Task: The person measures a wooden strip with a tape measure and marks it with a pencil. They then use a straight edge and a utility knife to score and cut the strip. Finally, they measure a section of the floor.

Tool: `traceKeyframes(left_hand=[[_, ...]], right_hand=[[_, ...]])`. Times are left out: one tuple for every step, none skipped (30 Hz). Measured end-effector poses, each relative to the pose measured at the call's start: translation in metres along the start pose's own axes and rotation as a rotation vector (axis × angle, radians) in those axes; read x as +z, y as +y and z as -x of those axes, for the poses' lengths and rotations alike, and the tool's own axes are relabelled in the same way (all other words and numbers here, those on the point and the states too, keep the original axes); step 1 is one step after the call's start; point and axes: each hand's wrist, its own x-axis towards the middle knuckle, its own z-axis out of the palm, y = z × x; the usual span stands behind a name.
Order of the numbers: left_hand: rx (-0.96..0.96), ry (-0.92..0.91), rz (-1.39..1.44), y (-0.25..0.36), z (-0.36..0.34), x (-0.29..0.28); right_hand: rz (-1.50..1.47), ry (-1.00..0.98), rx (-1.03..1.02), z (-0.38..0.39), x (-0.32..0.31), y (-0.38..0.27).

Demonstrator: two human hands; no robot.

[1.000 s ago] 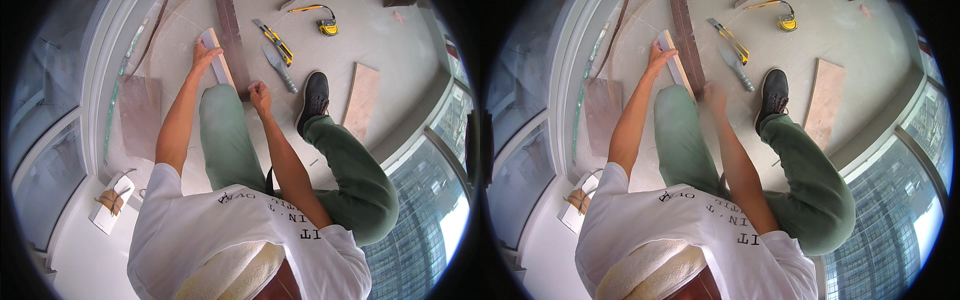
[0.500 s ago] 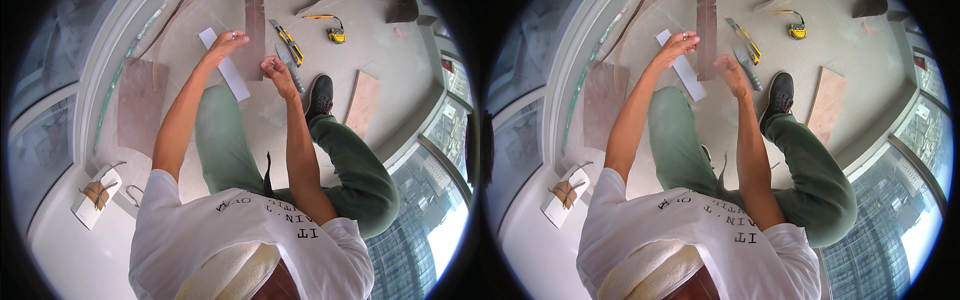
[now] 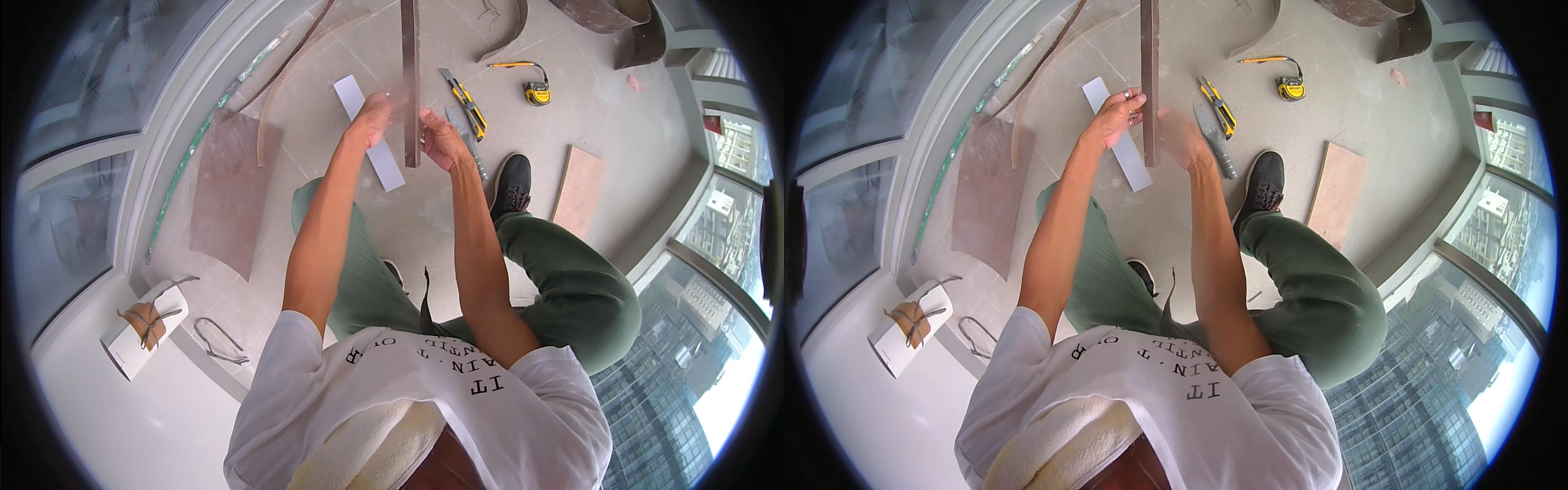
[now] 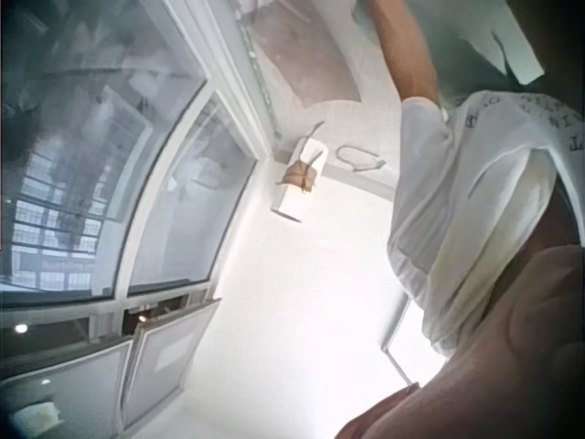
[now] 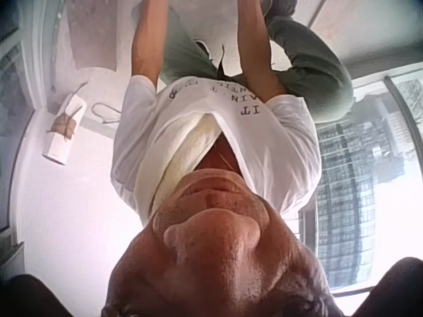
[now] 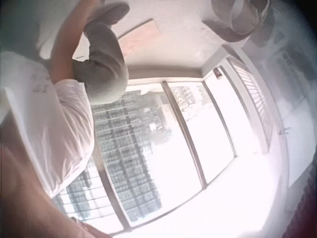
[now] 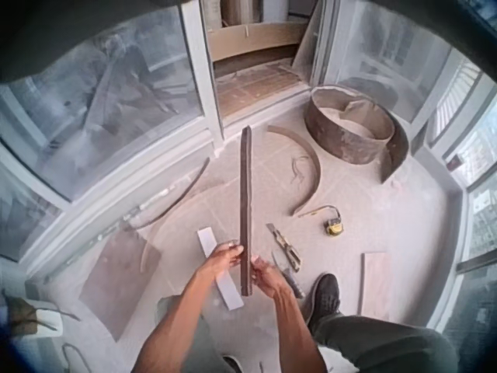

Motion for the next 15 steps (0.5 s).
traceKeyframes(left_hand=[[0.002, 0.060, -0.130, 0.000, 0.004, -0.010], [0.002, 0.080, -0.143, -0.004, 0.004, -0.016], [-0.001, 0.087, -0.151, -0.009, 0.003, -0.017], [-0.004, 0.096, -0.161, -0.013, 0.002, -0.019], [-0.033, 0.137, -0.137, -0.016, 0.005, -0.015], [-0.059, 0.105, -0.135, -0.020, 0.009, -0.014], [-0.085, 0.073, -0.135, -0.023, 0.013, -0.015], [-0.111, 0.031, -0.127, -0.028, 0.014, -0.011], [-0.115, 0.019, -0.127, -0.037, 0.012, -0.010], [-0.119, 0.006, -0.127, -0.045, 0.009, -0.008], [-0.125, 0.001, -0.126, -0.052, 0.007, -0.006], [-0.116, 0.019, -0.143, -0.057, 0.009, 0.001], [-0.106, 0.033, -0.158, -0.061, 0.008, 0.010], [-0.103, 0.070, -0.176, -0.064, 0.011, 0.012], [-0.091, 0.084, -0.149, -0.067, 0.011, 0.017]], right_hand=[[0.042, 0.030, 0.042, 0.004, 0.012, -0.003], [0.087, 0.067, 0.079, 0.006, 0.020, -0.009], [0.065, 0.102, 0.051, 0.001, 0.017, -0.013], [0.046, 0.121, 0.038, -0.007, 0.014, -0.019], [0.026, 0.145, 0.023, -0.016, 0.012, -0.028], [0.012, 0.169, 0.004, -0.027, 0.008, -0.037], [-0.024, 0.233, -0.027, -0.045, 0.009, -0.047], [0.055, 0.214, -0.039, -0.059, -0.001, -0.060], [0.133, 0.192, -0.046, -0.072, -0.010, -0.070], [0.211, 0.172, -0.052, -0.085, -0.020, -0.083], [0.275, 0.069, 0.005, -0.095, -0.028, -0.095], [0.504, -0.002, 0.018, -0.101, -0.038, -0.103], [0.735, -0.074, 0.032, -0.105, -0.050, -0.111], [0.903, -0.121, 0.121, -0.107, -0.048, -0.119], [1.087, -0.178, 0.202, -0.106, -0.047, -0.132]])
